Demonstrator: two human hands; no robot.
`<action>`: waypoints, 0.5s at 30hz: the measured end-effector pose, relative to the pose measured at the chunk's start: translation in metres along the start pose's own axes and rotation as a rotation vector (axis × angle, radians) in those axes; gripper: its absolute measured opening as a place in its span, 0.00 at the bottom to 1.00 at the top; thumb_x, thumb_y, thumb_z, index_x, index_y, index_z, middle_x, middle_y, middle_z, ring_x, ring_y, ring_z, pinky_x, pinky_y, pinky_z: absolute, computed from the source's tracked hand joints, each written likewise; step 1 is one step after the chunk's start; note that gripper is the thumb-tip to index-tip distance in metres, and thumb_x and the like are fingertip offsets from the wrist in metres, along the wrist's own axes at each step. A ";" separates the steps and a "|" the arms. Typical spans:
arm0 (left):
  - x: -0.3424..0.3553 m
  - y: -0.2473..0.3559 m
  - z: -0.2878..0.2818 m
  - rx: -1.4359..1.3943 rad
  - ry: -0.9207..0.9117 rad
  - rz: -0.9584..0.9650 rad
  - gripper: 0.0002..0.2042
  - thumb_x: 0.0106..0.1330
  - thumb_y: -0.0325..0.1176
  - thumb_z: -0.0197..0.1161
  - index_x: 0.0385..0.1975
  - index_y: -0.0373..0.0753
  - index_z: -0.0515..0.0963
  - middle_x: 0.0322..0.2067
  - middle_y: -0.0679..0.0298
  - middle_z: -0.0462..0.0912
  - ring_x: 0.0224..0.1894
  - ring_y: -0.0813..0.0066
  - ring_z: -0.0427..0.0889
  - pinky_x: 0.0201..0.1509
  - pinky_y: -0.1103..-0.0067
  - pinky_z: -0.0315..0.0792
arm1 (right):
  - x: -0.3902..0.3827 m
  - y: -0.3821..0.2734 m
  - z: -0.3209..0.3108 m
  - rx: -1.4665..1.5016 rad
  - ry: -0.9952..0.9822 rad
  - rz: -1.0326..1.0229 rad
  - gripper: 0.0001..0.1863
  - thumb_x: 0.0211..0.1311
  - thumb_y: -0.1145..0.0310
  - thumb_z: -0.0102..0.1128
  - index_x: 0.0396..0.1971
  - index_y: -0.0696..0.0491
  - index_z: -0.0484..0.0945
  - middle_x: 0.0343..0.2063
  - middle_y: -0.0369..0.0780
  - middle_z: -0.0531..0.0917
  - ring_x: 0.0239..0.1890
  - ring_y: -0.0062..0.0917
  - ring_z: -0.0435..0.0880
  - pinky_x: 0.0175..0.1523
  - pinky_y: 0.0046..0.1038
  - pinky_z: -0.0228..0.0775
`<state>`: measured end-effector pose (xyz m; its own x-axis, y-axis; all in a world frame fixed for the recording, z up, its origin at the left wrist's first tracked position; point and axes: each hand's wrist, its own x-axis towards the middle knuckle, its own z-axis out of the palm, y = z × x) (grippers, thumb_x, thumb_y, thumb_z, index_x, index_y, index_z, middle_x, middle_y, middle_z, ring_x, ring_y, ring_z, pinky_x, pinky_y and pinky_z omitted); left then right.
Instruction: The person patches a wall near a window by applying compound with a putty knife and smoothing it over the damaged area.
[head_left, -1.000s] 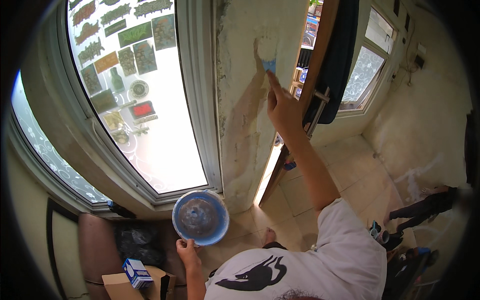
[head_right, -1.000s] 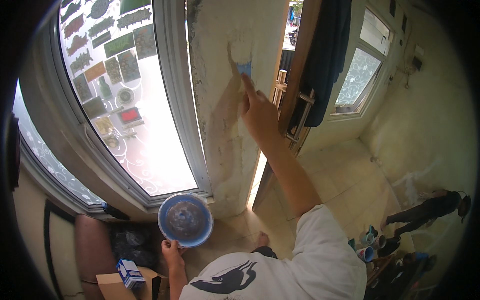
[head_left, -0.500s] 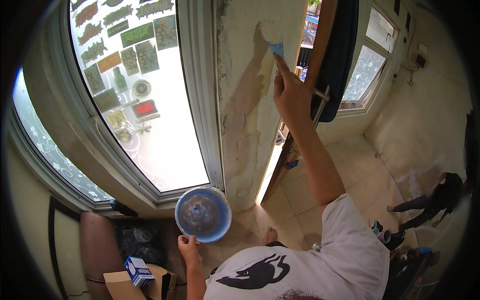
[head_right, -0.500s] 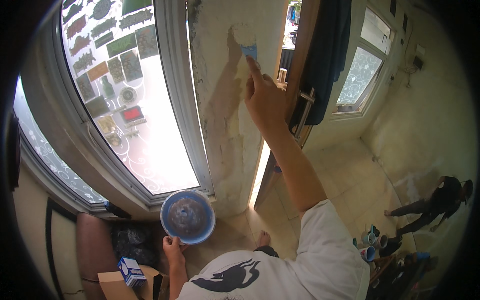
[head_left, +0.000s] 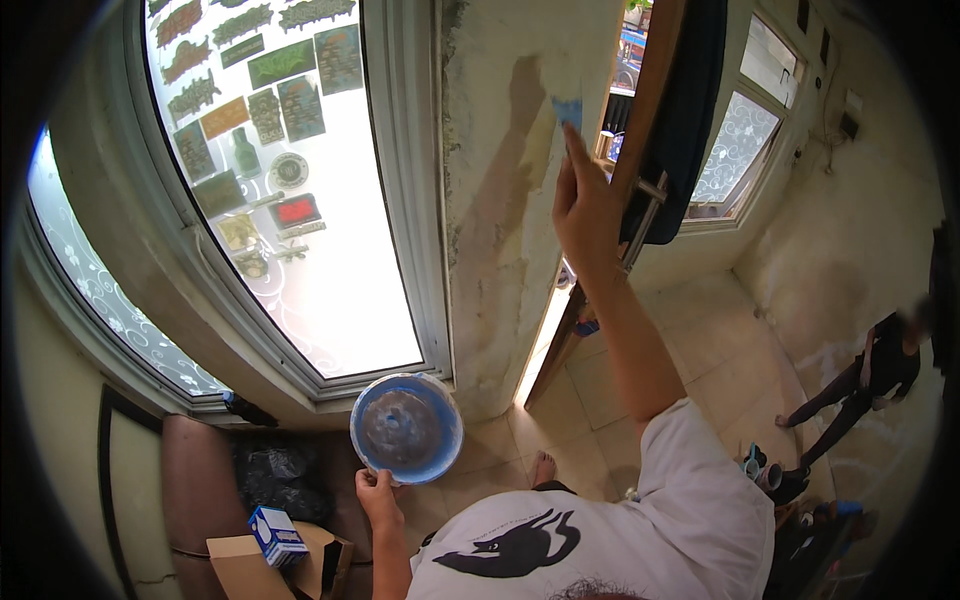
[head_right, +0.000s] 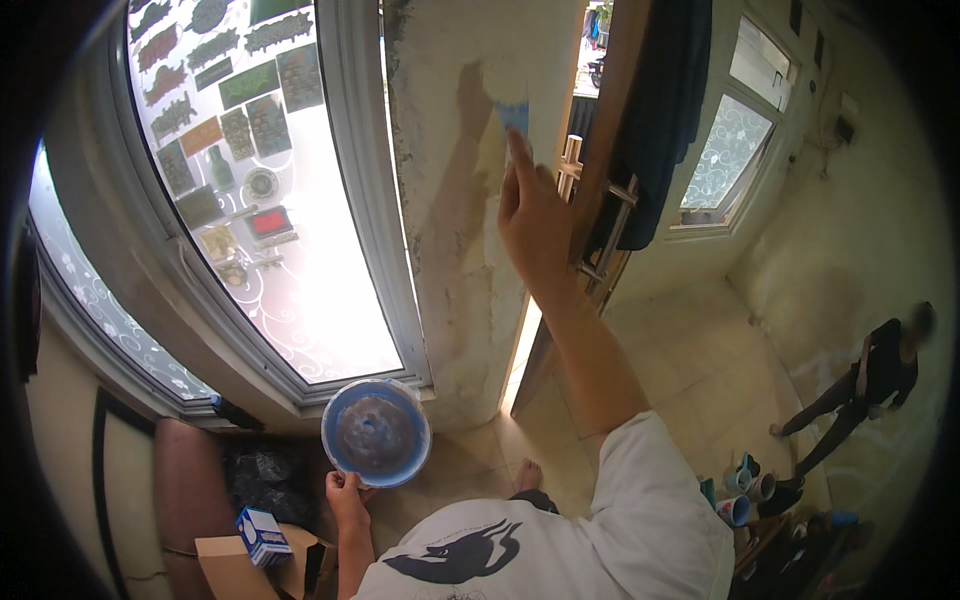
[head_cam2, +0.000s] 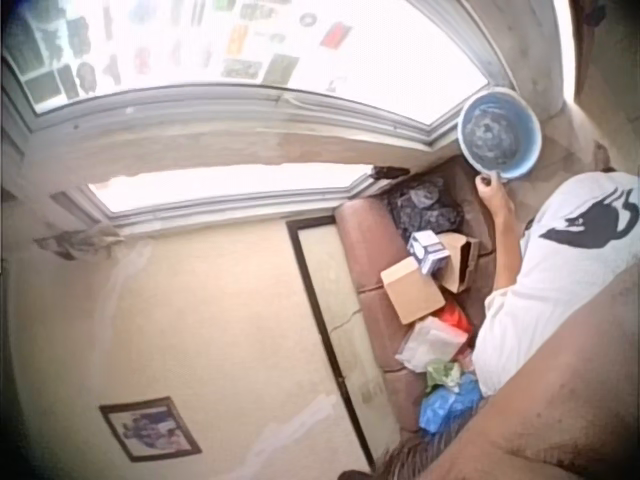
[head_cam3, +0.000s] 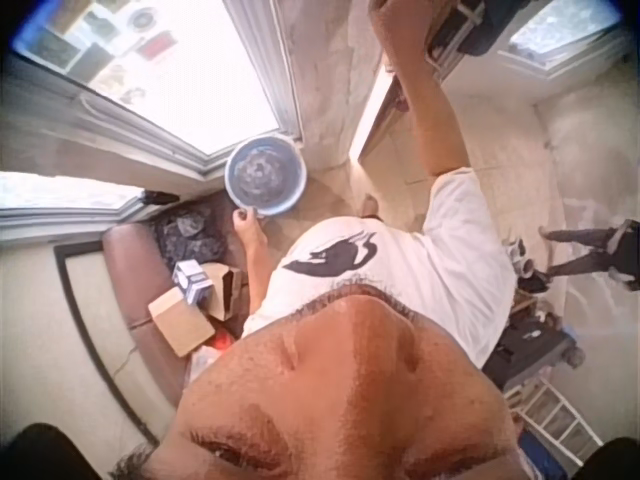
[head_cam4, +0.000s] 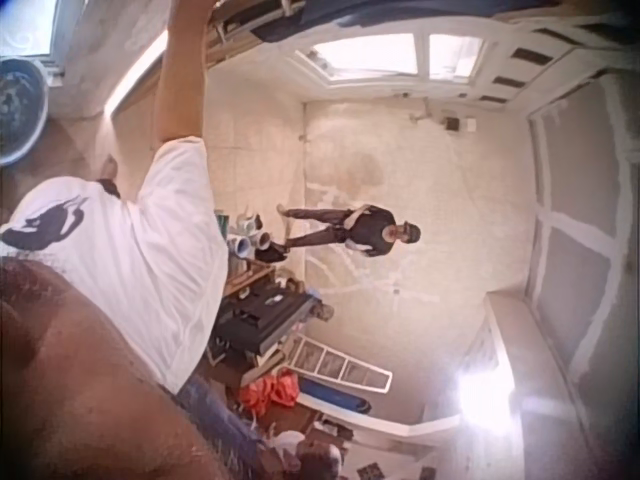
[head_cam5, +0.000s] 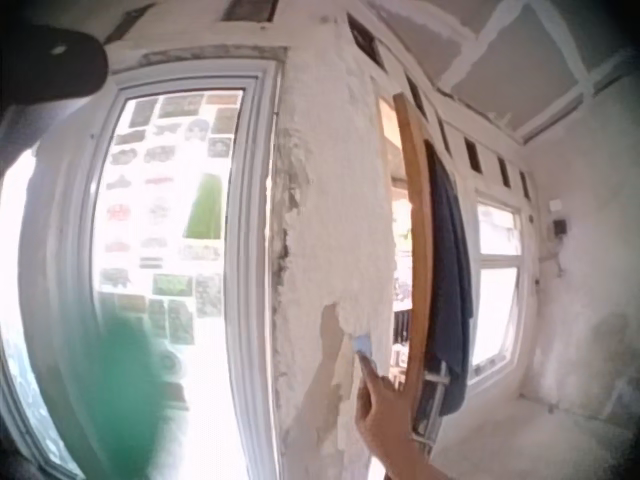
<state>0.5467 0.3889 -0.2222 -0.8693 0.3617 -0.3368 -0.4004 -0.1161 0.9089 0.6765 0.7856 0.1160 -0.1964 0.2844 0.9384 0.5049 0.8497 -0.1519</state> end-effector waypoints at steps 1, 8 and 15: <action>-0.001 0.001 0.000 0.007 0.004 0.000 0.09 0.64 0.23 0.58 0.41 0.35 0.67 0.38 0.60 0.75 0.36 0.72 0.82 0.36 0.69 0.87 | 0.010 0.004 0.001 -0.016 -0.004 0.018 0.29 0.70 0.71 0.54 0.70 0.44 0.64 0.26 0.43 0.78 0.24 0.35 0.82 0.29 0.36 0.75; -0.004 0.003 0.010 -0.011 0.022 -0.017 0.09 0.64 0.22 0.58 0.40 0.35 0.67 0.38 0.60 0.74 0.36 0.71 0.81 0.36 0.67 0.88 | -0.064 0.015 0.019 -0.027 -0.215 0.066 0.30 0.70 0.73 0.54 0.71 0.45 0.63 0.27 0.44 0.79 0.26 0.36 0.83 0.31 0.38 0.76; -0.004 0.006 0.008 -0.008 0.017 -0.017 0.09 0.64 0.22 0.59 0.40 0.35 0.67 0.38 0.60 0.74 0.37 0.71 0.82 0.36 0.67 0.88 | -0.029 0.021 0.007 0.097 0.039 0.009 0.29 0.68 0.75 0.55 0.69 0.47 0.66 0.28 0.44 0.79 0.30 0.36 0.83 0.34 0.36 0.77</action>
<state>0.5505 0.3943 -0.2135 -0.8673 0.3480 -0.3559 -0.4169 -0.1172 0.9014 0.6865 0.7981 0.0831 -0.1583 0.2767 0.9478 0.4224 0.8866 -0.1883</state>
